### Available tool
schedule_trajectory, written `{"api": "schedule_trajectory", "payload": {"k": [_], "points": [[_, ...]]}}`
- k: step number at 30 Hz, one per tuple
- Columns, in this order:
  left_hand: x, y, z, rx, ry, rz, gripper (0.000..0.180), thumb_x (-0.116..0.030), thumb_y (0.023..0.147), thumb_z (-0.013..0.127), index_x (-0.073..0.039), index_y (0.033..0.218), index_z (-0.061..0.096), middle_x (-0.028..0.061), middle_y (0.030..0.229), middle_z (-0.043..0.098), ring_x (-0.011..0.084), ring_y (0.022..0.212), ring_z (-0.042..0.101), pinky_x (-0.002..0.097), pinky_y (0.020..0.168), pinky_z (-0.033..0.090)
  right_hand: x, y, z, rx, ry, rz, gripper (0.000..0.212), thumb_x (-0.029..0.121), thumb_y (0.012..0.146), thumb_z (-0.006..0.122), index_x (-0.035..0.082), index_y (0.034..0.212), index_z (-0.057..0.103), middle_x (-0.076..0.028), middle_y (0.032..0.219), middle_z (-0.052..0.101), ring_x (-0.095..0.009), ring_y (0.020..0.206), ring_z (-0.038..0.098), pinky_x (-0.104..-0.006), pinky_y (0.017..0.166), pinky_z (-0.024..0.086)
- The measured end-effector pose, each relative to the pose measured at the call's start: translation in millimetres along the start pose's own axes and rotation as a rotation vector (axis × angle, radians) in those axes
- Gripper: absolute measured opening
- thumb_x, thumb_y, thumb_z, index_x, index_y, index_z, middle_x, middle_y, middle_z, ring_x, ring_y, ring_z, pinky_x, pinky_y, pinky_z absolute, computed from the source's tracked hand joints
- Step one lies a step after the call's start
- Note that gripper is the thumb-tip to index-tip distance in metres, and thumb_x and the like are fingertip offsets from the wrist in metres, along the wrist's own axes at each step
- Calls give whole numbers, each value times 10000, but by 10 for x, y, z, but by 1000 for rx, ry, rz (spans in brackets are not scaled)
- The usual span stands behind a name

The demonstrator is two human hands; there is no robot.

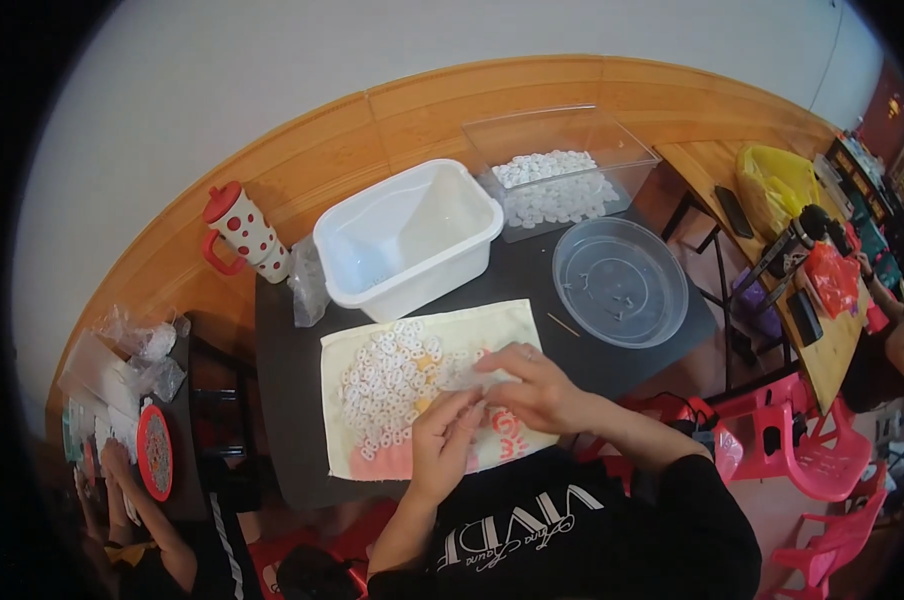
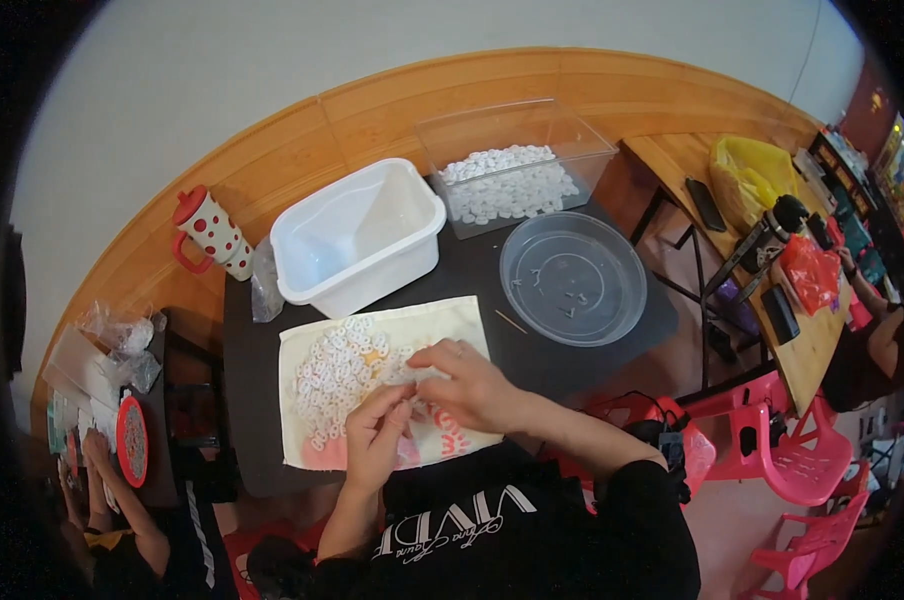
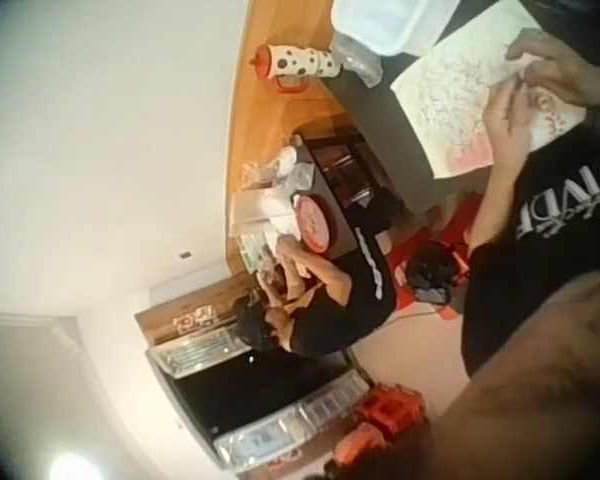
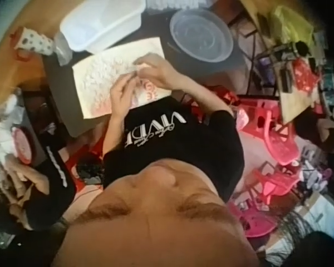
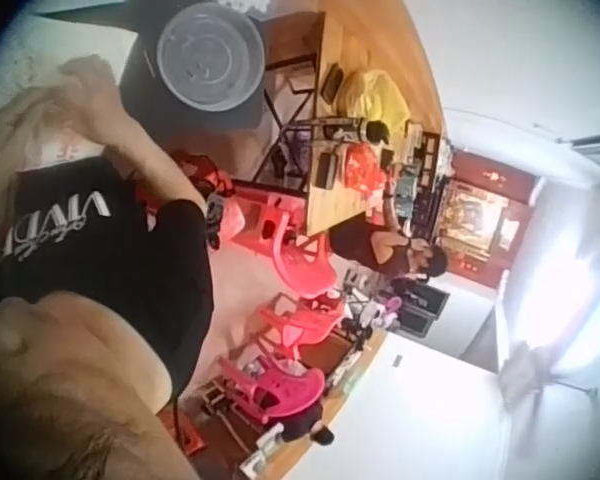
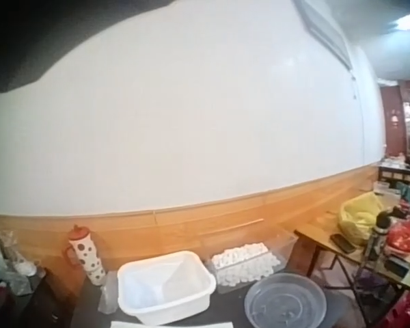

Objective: Picking and sorting small white plastic ring-like components from a pile on a sheet into containers.

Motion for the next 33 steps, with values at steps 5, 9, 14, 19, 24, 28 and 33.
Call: {"api": "schedule_trajectory", "payload": {"k": [5, 9, 14, 19, 24, 28, 33], "points": [[178, 102, 10, 148, -215, -69, 195, 25, 926, 641, 35, 1114, 693, 111, 933, 701, 117, 708, 652, 213, 571, 475, 89, -21, -159, 14, -69, -37, 252, 59, 703, 763, 49, 949, 710, -151, 1192, 599, -309, 977, 606, -411, 805, 454], [232, 159, 65, 123, -308, -92, 190, 59, 898, 651, 39, 1078, 707, 119, 875, 709, 138, 694, 668, 229, 567, 485, -157, -155, -422, -24, -208, 14, 203, 36, 729, 723, 56, 930, 705, -135, 1137, 634, -321, 969, 623, -424, 809, 475], [284, 155, -10, 70, -459, -131, 222, 97, 866, 649, 48, 1073, 714, 111, 857, 701, 164, 695, 674, 232, 584, 487, -1027, -478, -1162, -18, -475, 464, 82, 12, 748, 657, 15, 828, 646, -185, 831, 643, -406, 848, 628, -493, 726, 494], [160, 197, 53, 117, 44, 104, 210, 80, 876, 660, 18, 1068, 717, 66, 901, 687, 109, 761, 636, 205, 656, 464, -1303, -576, -1153, 153, -558, 503, 79, 5, 729, 642, 12, 807, 628, -180, 819, 652, -399, 855, 640, -480, 744, 504], [200, 140, 66, 101, -40, -37, 173, 81, 864, 674, -5, 1010, 710, 63, 944, 684, 99, 825, 624, 205, 696, 462, -1326, -456, -943, 318, -698, 352, 64, 49, 731, 625, 29, 791, 637, -181, 807, 659, -366, 850, 658, -460, 760, 514], [210, 122, 23, 12, -81, -10, 160, 92, 845, 686, -7, 971, 700, 75, 988, 681, 104, 872, 625, 210, 722, 462, -1157, -307, -848, 482, -817, 325, 85, 103, 769, 603, 39, 803, 647, -170, 811, 668, -326, 857, 674, -436, 768, 518], [179, 156, -24, -177, -72, 183, 168, 102, 828, 693, 4, 963, 711, 33, 892, 627, 84, 753, 555, 210, 678, 443, -1259, -426, -892, 444, -844, 350, 126, 30, 747, 602, 22, 852, 673, -182, 918, 661, -329, 869, 671, -453, 774, 519]]}}
Point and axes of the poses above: each hand's wrist, its own y-axis towards the middle knuckle, its own z-axis out of the palm, x = y × z, the point moved 2 cm from there along y, towards the middle knuckle
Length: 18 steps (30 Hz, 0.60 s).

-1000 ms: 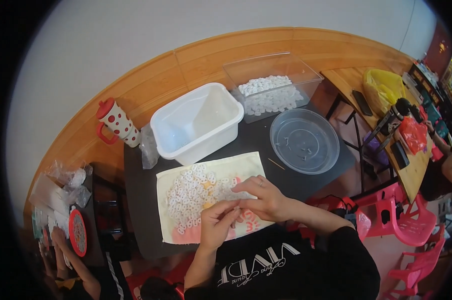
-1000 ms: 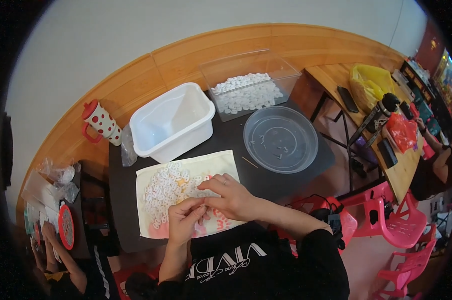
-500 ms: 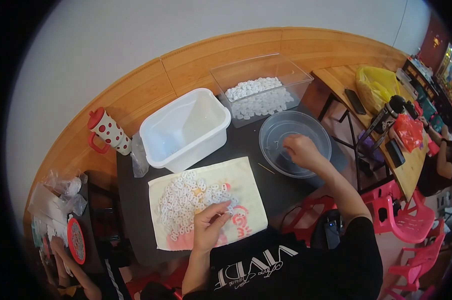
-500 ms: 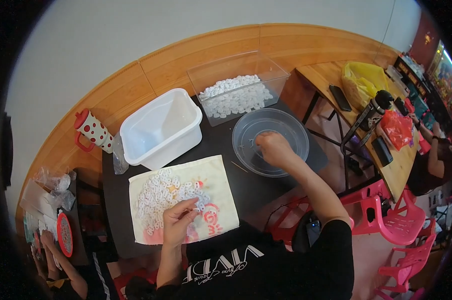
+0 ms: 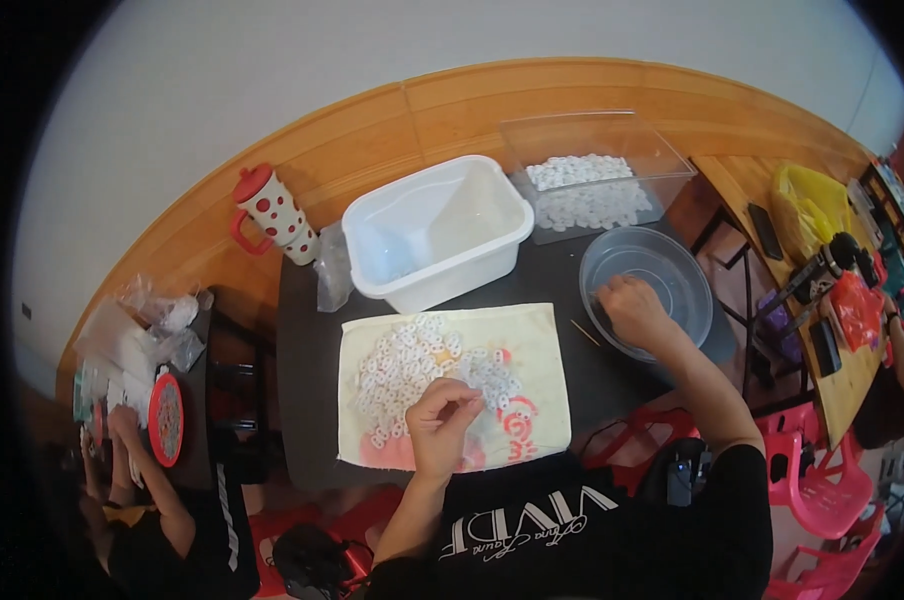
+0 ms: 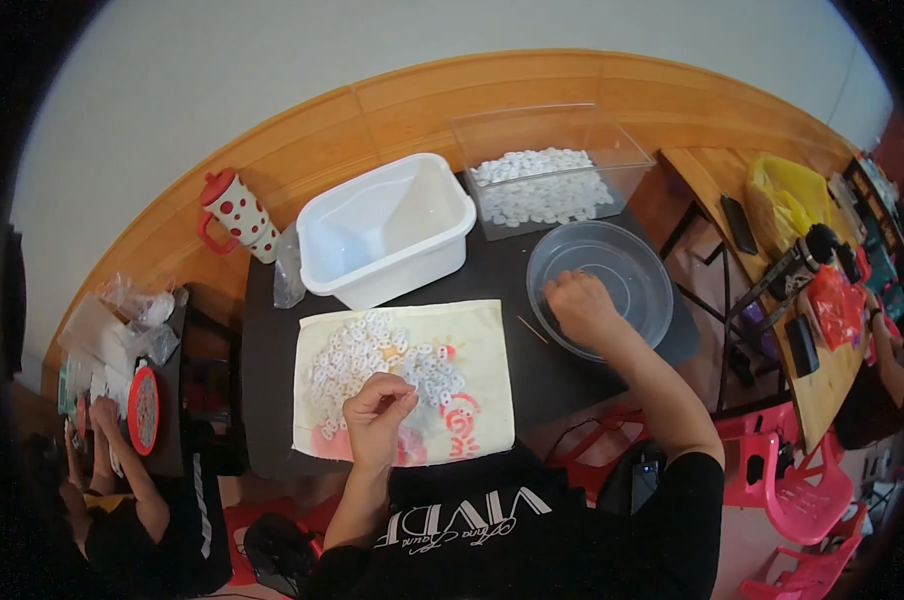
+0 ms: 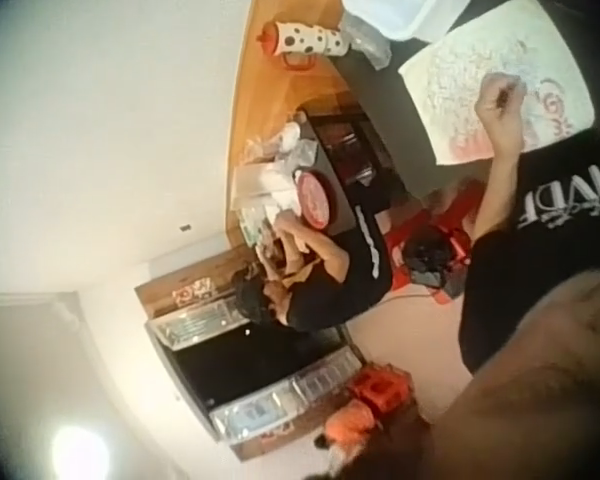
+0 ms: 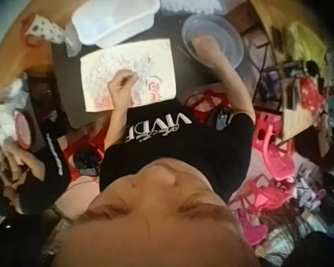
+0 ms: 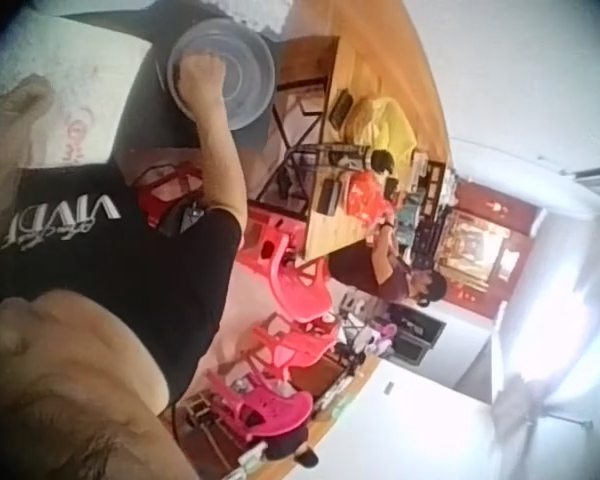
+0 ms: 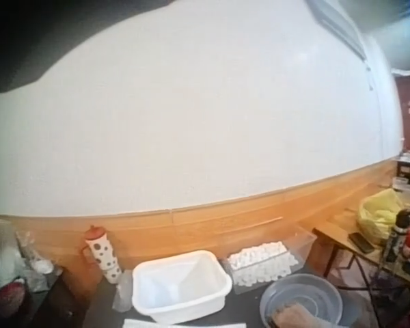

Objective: Picking and sorting small white plastic ring-like components from a pile on a sheet into containers.

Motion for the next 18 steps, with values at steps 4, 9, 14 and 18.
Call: {"api": "schedule_trajectory", "payload": {"k": [4, 9, 14, 18], "points": [[139, -125, -64, -120, -232, -284, 183, 82, 848, 683, 19, 1017, 717, 32, 833, 645, 91, 727, 569, 219, 662, 444, 129, -2, -297, -113, 347, 101, 146, -49, 784, 592, 4, 895, 670, -163, 916, 649, -299, 874, 662, -398, 758, 522], [253, -181, 22, -80, -473, -363, 202, 52, 879, 677, 26, 1076, 716, 61, 867, 691, 109, 733, 603, 243, 657, 468, 1098, -62, -474, -309, 1509, 146, 59, -60, 874, 636, -13, 910, 636, -59, 875, 603, -133, 842, 591, -258, 726, 474], [173, -234, 38, -78, -453, -285, 192, 48, 890, 675, 24, 1075, 717, 64, 886, 692, 105, 747, 602, 238, 671, 474, 1634, -31, -324, -147, 1580, 57, 126, -120, 878, 601, -37, 963, 642, -85, 929, 622, -139, 865, 595, -250, 784, 465], [156, -283, 6, -87, -363, -222, 192, 45, 898, 671, 18, 1083, 715, 61, 907, 686, 96, 748, 594, 231, 667, 473, 1754, -29, -280, -168, 1635, 65, 110, -111, 893, 596, -38, 963, 640, -78, 921, 622, -134, 854, 593, -244, 771, 464]]}}
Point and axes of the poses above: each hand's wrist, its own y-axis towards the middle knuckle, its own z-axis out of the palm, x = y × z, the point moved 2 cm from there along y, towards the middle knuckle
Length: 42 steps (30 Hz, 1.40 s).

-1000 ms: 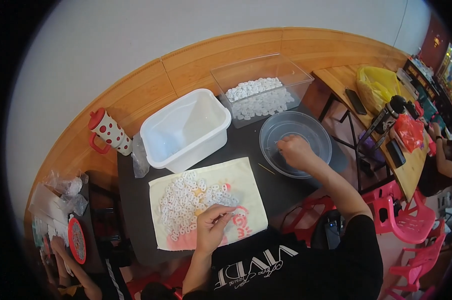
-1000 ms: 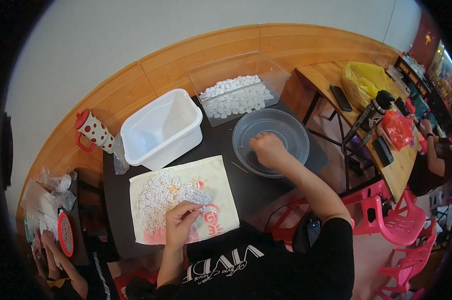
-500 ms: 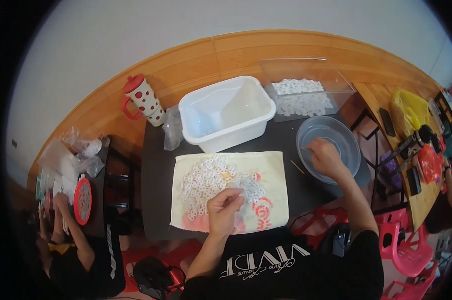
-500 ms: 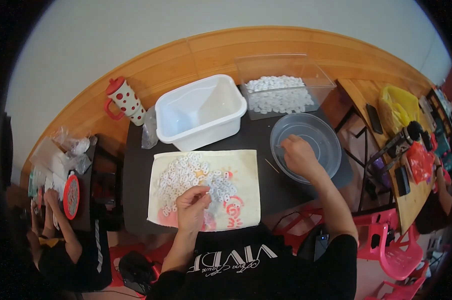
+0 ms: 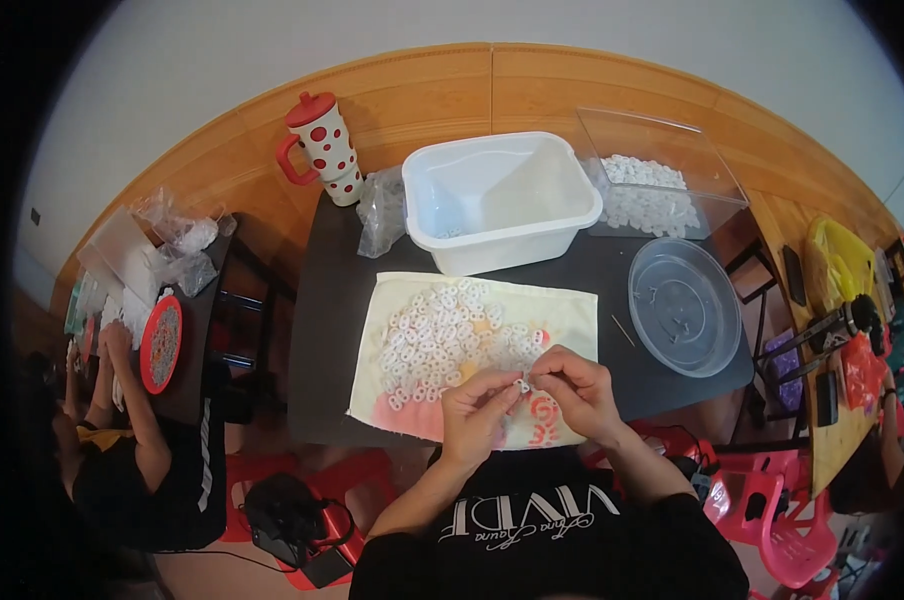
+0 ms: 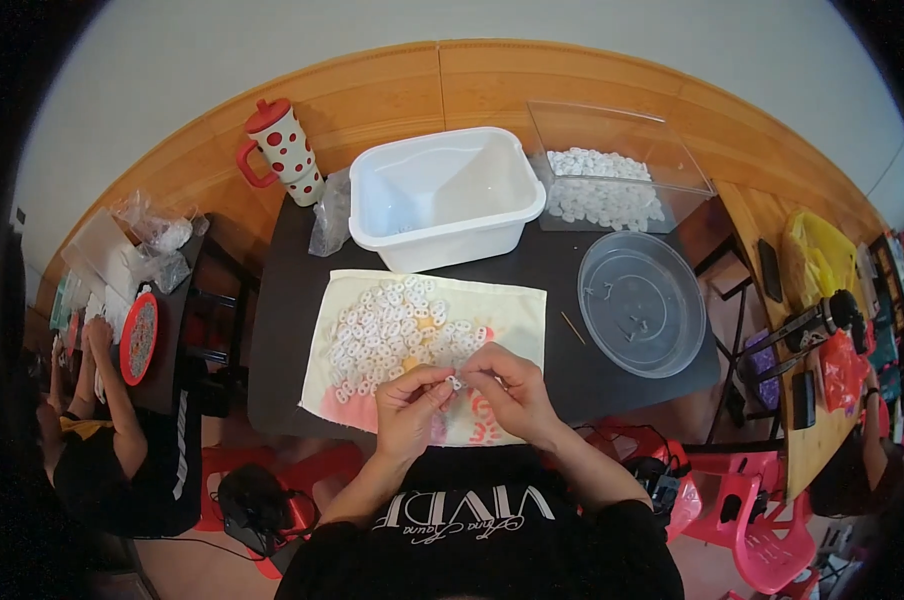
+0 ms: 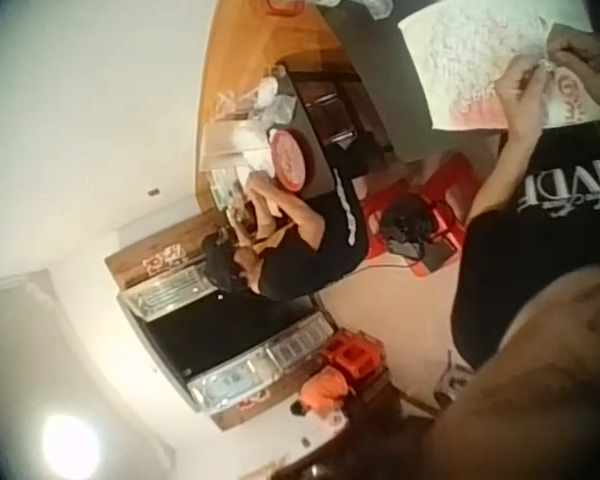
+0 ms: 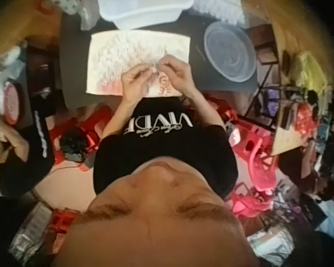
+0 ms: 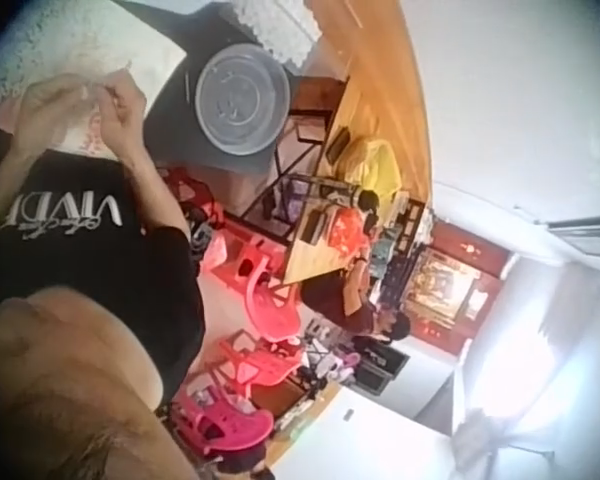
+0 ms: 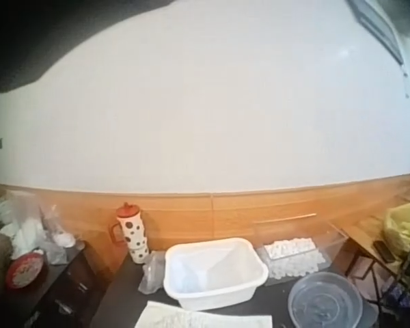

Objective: Picking and sorting small white plastic ring-like components from a pile on a sheet into containers.

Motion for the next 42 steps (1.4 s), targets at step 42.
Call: {"api": "schedule_trajectory", "payload": {"k": [42], "points": [[90, -47, -168, -70, 56, 18, 159, 24, 913, 653, 14, 1066, 693, 52, 897, 691, 91, 768, 643, 233, 609, 498, 59, -243, -228, 26, -791, -270, 138, -58, 747, 703, 10, 864, 673, -124, 876, 624, -317, 777, 621, -370, 673, 494]]}}
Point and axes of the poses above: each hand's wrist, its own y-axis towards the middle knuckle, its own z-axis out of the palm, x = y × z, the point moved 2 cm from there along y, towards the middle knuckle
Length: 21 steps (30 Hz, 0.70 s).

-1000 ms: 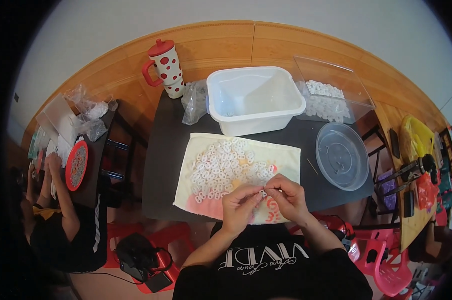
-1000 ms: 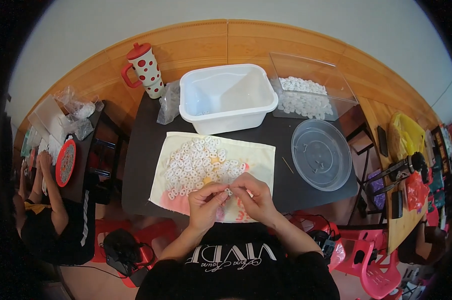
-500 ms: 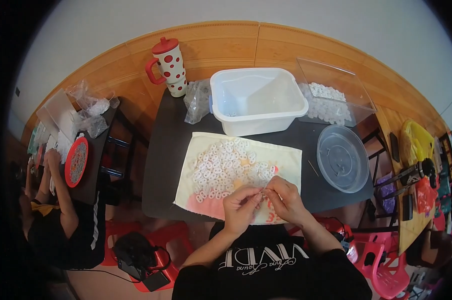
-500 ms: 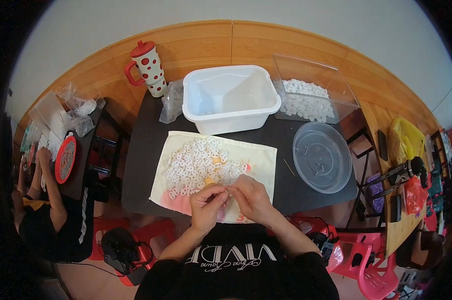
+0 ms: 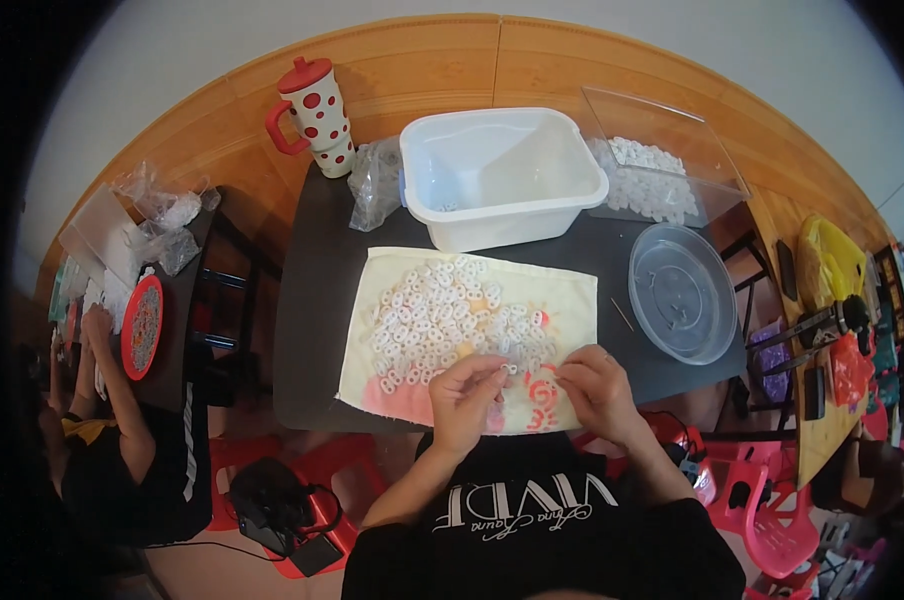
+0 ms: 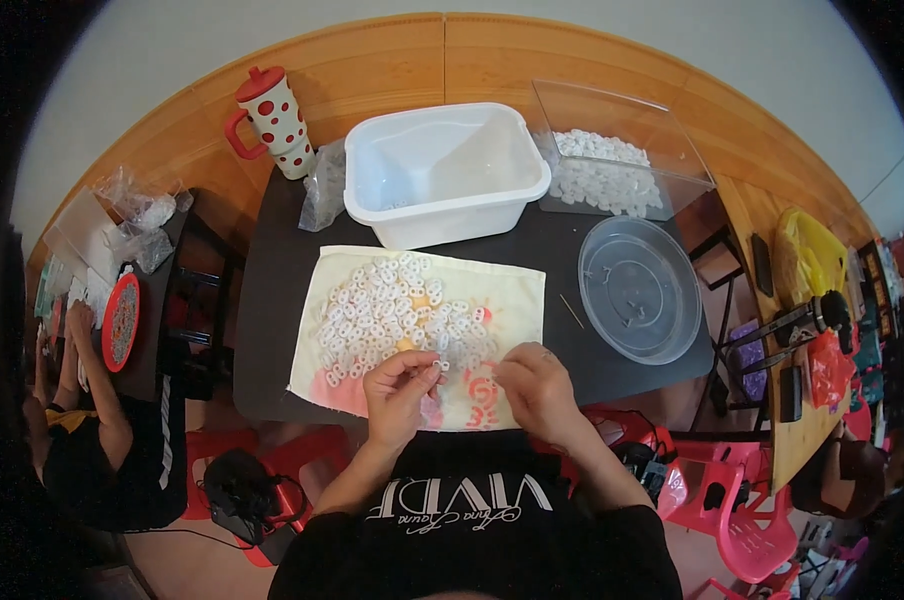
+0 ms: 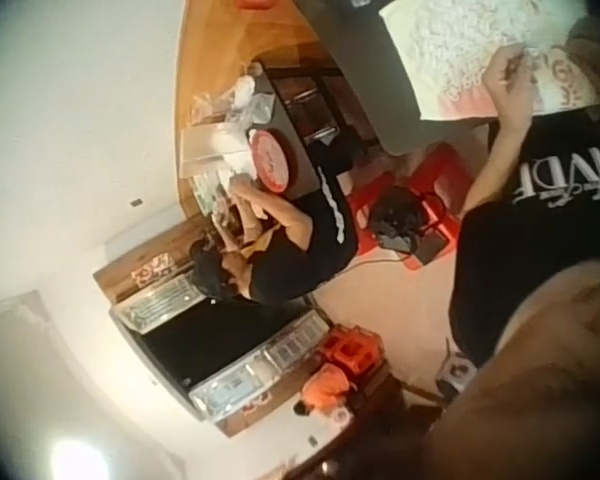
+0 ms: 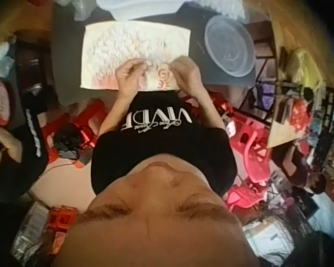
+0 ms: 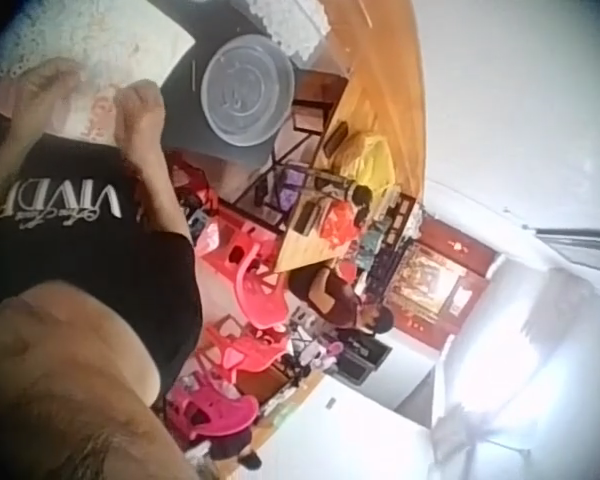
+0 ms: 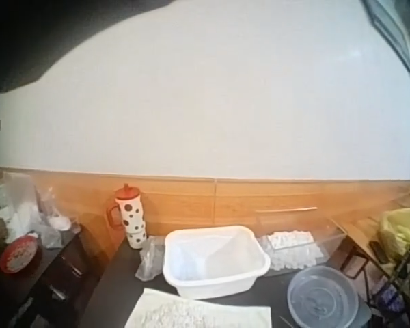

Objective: Picking and sorting small white plastic ring-like components from a pile on a sheet into containers.

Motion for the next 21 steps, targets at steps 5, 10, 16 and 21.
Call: {"api": "schedule_trajectory", "payload": {"k": [5, 10, 16, 21], "points": [[21, 3, -32, 29, 71, 17, 151, 31, 914, 643, 23, 1058, 688, 58, 886, 692, 83, 742, 636, 220, 592, 502, 23, -18, -9, 59, -139, -45, 206, -44, 706, 671, 36, 895, 680, -103, 894, 612, -300, 809, 605, -391, 702, 463], [38, -7, -48, 27, 100, 4, 155, 25, 914, 649, 13, 1063, 692, 52, 888, 693, 71, 738, 630, 211, 587, 506, 37, 58, 45, 67, -155, -53, 228, -2, 709, 648, 63, 925, 686, -97, 924, 591, -291, 833, 584, -390, 710, 440], [23, -31, -3, -2, 111, 20, 185, 27, 916, 651, 1, 1094, 696, 36, 904, 690, 61, 732, 619, 205, 599, 501, 79, 230, 143, 121, -369, -83, 238, 35, 714, 712, 63, 950, 726, -119, 989, 593, -284, 875, 598, -383, 736, 461], [29, -25, -11, 13, 138, 49, 192, 46, 913, 647, 8, 1096, 694, 20, 890, 669, 50, 723, 595, 196, 608, 474, -34, 93, 141, 83, -188, -112, 262, 48, 695, 684, 81, 953, 716, -109, 978, 575, -283, 837, 570, -373, 713, 455]]}}
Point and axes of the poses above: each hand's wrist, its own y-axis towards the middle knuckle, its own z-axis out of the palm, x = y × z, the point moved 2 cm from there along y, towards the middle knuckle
